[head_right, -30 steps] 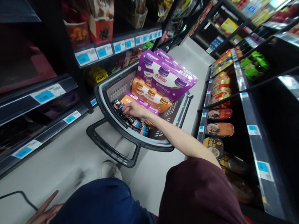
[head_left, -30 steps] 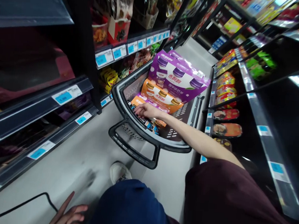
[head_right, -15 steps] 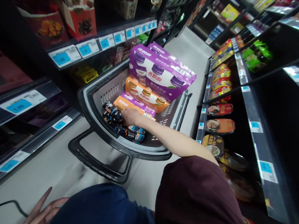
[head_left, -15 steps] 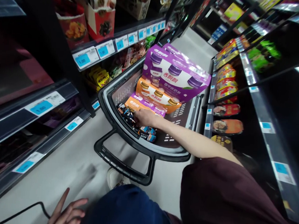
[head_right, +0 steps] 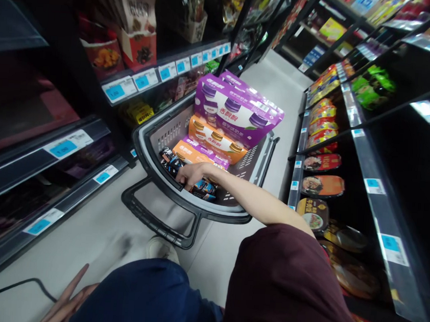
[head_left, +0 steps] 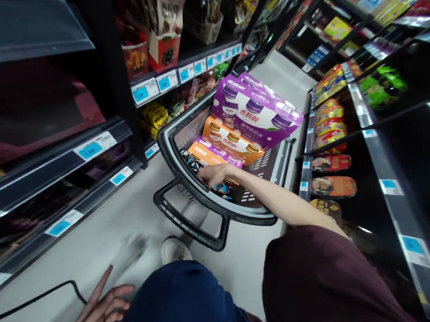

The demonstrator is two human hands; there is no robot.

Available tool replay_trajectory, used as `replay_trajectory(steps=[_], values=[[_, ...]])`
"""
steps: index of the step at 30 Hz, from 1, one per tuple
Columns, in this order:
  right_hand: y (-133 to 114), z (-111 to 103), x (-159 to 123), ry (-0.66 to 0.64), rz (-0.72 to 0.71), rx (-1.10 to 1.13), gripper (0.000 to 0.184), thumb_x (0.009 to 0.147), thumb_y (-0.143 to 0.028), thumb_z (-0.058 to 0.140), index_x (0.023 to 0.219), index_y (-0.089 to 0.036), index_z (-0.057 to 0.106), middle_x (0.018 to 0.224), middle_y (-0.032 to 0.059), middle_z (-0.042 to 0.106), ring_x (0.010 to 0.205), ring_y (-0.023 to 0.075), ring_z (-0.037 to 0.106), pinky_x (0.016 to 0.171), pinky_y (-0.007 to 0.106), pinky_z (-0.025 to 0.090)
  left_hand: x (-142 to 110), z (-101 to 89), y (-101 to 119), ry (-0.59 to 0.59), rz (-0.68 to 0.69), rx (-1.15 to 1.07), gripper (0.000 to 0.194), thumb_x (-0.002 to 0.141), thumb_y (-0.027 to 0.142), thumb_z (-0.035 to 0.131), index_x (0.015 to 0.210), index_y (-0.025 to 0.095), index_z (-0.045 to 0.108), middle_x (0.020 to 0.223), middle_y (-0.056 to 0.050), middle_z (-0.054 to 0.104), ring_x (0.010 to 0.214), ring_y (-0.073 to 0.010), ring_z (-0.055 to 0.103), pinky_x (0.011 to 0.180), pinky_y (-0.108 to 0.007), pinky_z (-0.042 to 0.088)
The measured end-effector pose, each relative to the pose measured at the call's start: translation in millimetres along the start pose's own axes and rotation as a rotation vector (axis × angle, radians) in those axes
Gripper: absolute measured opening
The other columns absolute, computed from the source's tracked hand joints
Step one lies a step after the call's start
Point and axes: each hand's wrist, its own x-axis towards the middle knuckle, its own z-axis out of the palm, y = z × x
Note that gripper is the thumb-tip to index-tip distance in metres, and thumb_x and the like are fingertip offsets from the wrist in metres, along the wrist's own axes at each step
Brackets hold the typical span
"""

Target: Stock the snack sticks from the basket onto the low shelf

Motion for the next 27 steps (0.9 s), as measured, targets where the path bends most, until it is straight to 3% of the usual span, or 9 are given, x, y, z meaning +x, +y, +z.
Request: replay_trajectory(steps=[3, 6, 9, 11, 15, 18, 20, 24, 27], values=[[11.8, -5.5, -2.6, 0.079, -0.017, 0.042, 0.020, 0.061, -0.020, 0.075, 0.076, -0.010, 0.065, 0.062, -0.0053, 0.059, 0.061, 0.0101, 0.051, 0.058, 0.020, 0.038, -6.9, 4.0, -4.6, -0.045, 0.043, 0.017, 0.133, 0.044, 0.077, 0.074, 0.156, 0.040, 0.012, 0.102, -0.004, 0.073, 0.105, -0.0392, 0.063, 0.084, -0.048, 0.053], [14.2, -9.7, -9.4, 0.222, -0.021, 0.127, 0.034, 0.058, -0.032, 0.080, 0.081, -0.010, 0.069, 0.073, -0.0016, 0.066, 0.069, 0.0122, 0.057, 0.064, 0.020, 0.042, -15.9, 8.3, -9.8, -0.107, 0.091, -0.009, 0.136, 0.046, 0.078, 0.074, 0.157, 0.036, 0.009, 0.098, -0.005, 0.072, 0.087, -0.0344, 0.065, 0.073, -0.043, 0.052], [1.2, -16.3, -23.3, 0.301, -0.008, 0.158, 0.038, 0.063, -0.042, 0.078, 0.082, -0.010, 0.073, 0.078, 0.0028, 0.071, 0.072, 0.0143, 0.061, 0.071, 0.022, 0.046, -25.1, 11.1, -12.6, -0.145, 0.117, -0.033, 0.127, 0.053, 0.074, 0.076, 0.157, 0.035, 0.013, 0.096, -0.003, 0.070, 0.078, -0.0268, 0.063, 0.068, -0.037, 0.049], [-16.4, -25.1, -37.8, 0.425, -0.028, 0.119, 0.037, 0.070, -0.046, 0.074, 0.082, -0.010, 0.074, 0.080, 0.0061, 0.073, 0.073, 0.0152, 0.063, 0.073, 0.024, 0.048, -30.6, 11.9, -12.1, -0.176, 0.151, -0.058, 0.124, 0.058, 0.071, 0.076, 0.157, 0.031, 0.013, 0.097, -0.004, 0.070, 0.077, -0.0240, 0.063, 0.066, -0.034, 0.048], [-78.4, -45.6, -69.2, 0.852, -0.118, -0.112, 0.034, 0.083, -0.045, 0.066, 0.086, -0.012, 0.076, 0.082, 0.0084, 0.074, 0.072, 0.0168, 0.067, 0.070, 0.026, 0.051, -38.0, 9.0, -8.0, -0.288, 0.244, -0.088, 0.113, 0.071, 0.067, 0.070, 0.158, 0.026, 0.011, 0.108, -0.010, 0.069, 0.081, -0.0233, 0.064, 0.069, -0.033, 0.048], [-149.5, -46.8, -80.9, 1.174, -0.242, -0.349, 0.028, 0.088, -0.042, 0.065, 0.092, -0.017, 0.077, 0.086, 0.0077, 0.075, 0.076, 0.0191, 0.070, 0.071, 0.028, 0.053, -37.7, 4.7, -6.9, -0.382, 0.288, -0.095, 0.100, 0.080, 0.060, 0.065, 0.158, 0.027, 0.012, 0.116, -0.012, 0.067, 0.090, -0.0231, 0.064, 0.079, -0.035, 0.049], [-202.2, -38.5, -79.9, 1.279, -0.388, -0.487, 0.023, 0.089, -0.040, 0.065, 0.096, -0.021, 0.077, 0.089, 0.0070, 0.075, 0.080, 0.0204, 0.071, 0.073, 0.030, 0.054, -36.6, 3.9, -7.4, -0.393, 0.333, -0.116, 0.096, 0.084, 0.056, 0.063, 0.158, 0.025, 0.012, 0.119, -0.013, 0.066, 0.094, -0.0228, 0.064, 0.082, -0.035, 0.048], [-294.3, -13.9, -44.2, 1.161, -0.740, -0.567, 0.015, 0.088, -0.036, 0.069, 0.097, -0.027, 0.078, 0.090, 0.0049, 0.076, 0.083, 0.0193, 0.072, 0.075, 0.029, 0.054, -38.1, 6.2, -5.9, -0.250, 0.487, -0.186, 0.090, 0.083, 0.047, 0.065, 0.157, 0.023, 0.019, 0.131, -0.015, 0.058, 0.112, -0.0256, 0.058, 0.090, -0.036, 0.045], [-340.6, 17.3, 26.9, 0.742, -0.952, -0.491, 0.011, 0.085, -0.032, 0.072, 0.091, -0.026, 0.079, 0.088, 0.0028, 0.076, 0.079, 0.0161, 0.072, 0.073, 0.025, 0.054, -36.0, 2.8, -3.0, -0.154, 0.673, -0.235, 0.097, 0.074, 0.035, 0.078, 0.155, 0.021, 0.026, 0.140, -0.019, 0.049, 0.122, -0.0268, 0.050, 0.101, -0.041, 0.040]])
